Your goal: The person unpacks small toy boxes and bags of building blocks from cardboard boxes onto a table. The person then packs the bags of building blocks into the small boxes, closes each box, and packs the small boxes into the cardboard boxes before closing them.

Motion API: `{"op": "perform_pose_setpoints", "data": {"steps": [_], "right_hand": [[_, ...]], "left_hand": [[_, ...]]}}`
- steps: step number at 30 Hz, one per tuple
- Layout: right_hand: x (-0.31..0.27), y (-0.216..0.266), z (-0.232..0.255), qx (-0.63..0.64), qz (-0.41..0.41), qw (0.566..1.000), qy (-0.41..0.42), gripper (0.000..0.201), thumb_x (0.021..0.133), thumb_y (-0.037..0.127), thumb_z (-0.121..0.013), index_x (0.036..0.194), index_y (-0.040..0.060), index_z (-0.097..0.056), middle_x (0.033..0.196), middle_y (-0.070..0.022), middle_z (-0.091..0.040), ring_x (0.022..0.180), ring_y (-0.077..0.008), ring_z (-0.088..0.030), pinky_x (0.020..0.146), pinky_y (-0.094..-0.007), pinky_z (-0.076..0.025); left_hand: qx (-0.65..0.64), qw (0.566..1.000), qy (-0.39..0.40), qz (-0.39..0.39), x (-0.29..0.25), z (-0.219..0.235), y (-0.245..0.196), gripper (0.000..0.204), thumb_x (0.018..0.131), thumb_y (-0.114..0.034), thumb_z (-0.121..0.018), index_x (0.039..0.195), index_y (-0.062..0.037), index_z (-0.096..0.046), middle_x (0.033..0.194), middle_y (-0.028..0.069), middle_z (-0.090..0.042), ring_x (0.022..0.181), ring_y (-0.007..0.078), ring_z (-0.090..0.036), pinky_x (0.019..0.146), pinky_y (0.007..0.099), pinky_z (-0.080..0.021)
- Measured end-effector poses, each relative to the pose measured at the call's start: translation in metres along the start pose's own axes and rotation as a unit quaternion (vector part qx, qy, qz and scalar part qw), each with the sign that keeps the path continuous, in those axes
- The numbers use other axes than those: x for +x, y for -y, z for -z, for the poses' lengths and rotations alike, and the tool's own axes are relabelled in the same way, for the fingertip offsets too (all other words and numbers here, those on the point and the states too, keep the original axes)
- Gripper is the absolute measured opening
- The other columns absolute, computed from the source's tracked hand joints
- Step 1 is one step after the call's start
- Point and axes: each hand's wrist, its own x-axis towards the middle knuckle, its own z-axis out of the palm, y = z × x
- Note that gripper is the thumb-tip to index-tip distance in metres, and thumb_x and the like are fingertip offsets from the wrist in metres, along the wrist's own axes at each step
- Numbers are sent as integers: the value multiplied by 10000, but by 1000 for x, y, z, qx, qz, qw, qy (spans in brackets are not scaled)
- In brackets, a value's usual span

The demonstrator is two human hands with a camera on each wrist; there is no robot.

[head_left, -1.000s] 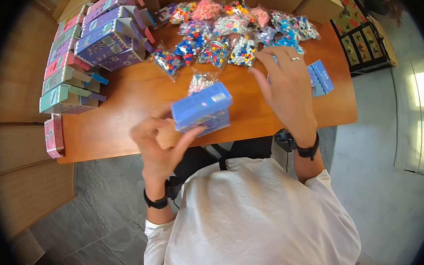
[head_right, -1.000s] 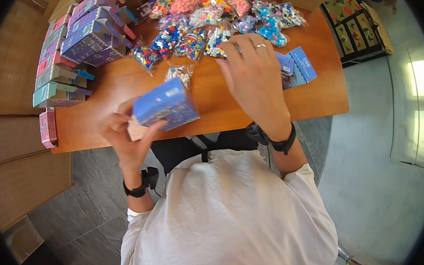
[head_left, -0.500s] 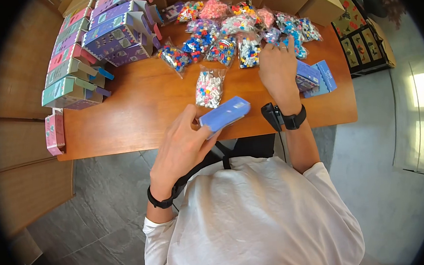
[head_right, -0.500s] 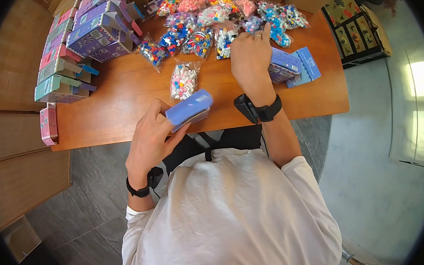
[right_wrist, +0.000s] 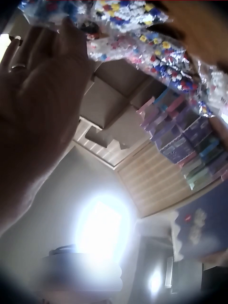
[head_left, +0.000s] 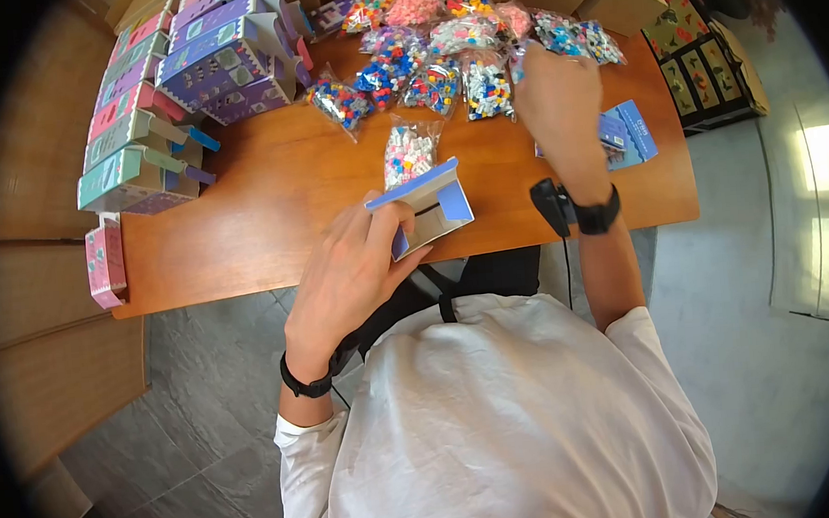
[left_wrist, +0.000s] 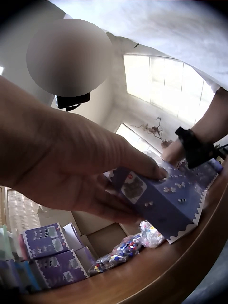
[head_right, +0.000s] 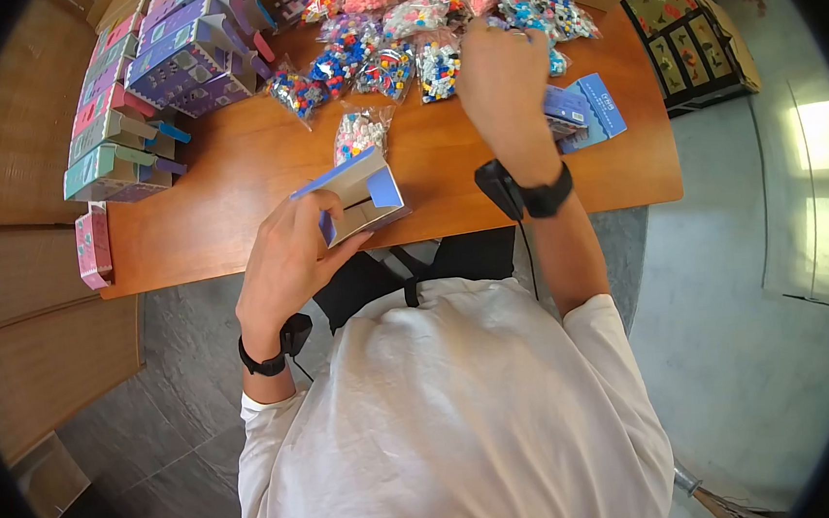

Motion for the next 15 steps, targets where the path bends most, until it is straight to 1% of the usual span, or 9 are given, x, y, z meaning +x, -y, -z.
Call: {"op": "perform_pose_setpoints", "data": {"steps": [3,4,6,7,9,10,12,13,15], "right_hand": [[-13,-1,52,218,-78,972,-44,154,945,111,-609,1034,-2,-664,911,-206,-738,830,-344,-734,844,-422,-543],[-17,-7,63,218,-71,973,-41,154,945,111,-609,1034,-2,-664,911,-206,-738,830,-344,-734,844,-422,-543],[-25,-19,80,516,-91,849,-67,203,1025,148,-569,1138,-18,-594,1036,-163,-726,839,-319,-735,654,-381,-583],[-31,-17,88,517,-85,850,-62,203,1025,148,-569,1138,-18,-594,1036,-163,-726,839,-319,-735,654,-381,-583],[-46,-13,102,792,-155,590,-17,337,1079,201,-497,1309,-45,-490,1230,-235,-662,872,-338,-739,586,-348,-615],[-54,-12,106,793,-153,590,-12,337,1079,201,-497,1309,-45,-490,1230,-235,-662,872,-338,-739,586,-348,-615],[-68,-11,107,901,-175,355,176,380,1084,235,-485,1335,-47,-450,1234,-257,-637,884,-314,-738,443,-337,-598],[-72,-6,105,901,-175,354,178,380,1084,235,-485,1335,-47,-450,1234,-257,-637,884,-314,-738,443,-337,-598],[-77,9,99,933,-205,143,259,410,1042,185,-588,1356,-30,-437,1294,-253,-639,938,-303,-750,407,-382,-602]], "left_hand": [[-7,999,-32,-7,-3,-3,3,474,795,-205,-896,1041,-60,-518,940,134,-639,784,352,-650,690,440,-525],[1,999,-44,-18,-4,-5,4,508,787,-213,-905,1049,-48,-502,934,140,-635,787,362,-650,687,445,-525],[8,998,-61,-23,-5,-7,6,542,780,-222,-914,1058,-37,-487,928,145,-631,789,371,-651,683,451,-524],[6,998,-63,-29,-5,-8,6,553,773,-225,-920,1054,-35,-483,926,150,-628,785,376,-650,678,450,-525],[4,997,-67,-30,-5,-12,5,564,766,-229,-925,1050,-33,-480,924,154,-624,782,381,-650,673,450,-526],[3,996,-75,-40,-4,-14,5,575,760,-230,-931,1052,-33,-477,925,153,-622,775,383,-649,668,450,-526],[3,995,-85,-47,-4,-16,5,585,753,-231,-936,1054,-33,-474,926,152,-620,768,385,-648,663,451,-526],[2,996,-83,-41,-5,-17,5,594,750,-239,-938,1053,-31,-472,935,150,-621,773,381,-650,667,448,-526],[2,996,-81,-35,-4,-18,4,603,748,-248,-941,1053,-28,-470,944,148,-622,779,377,-651,672,445,-526]]}}
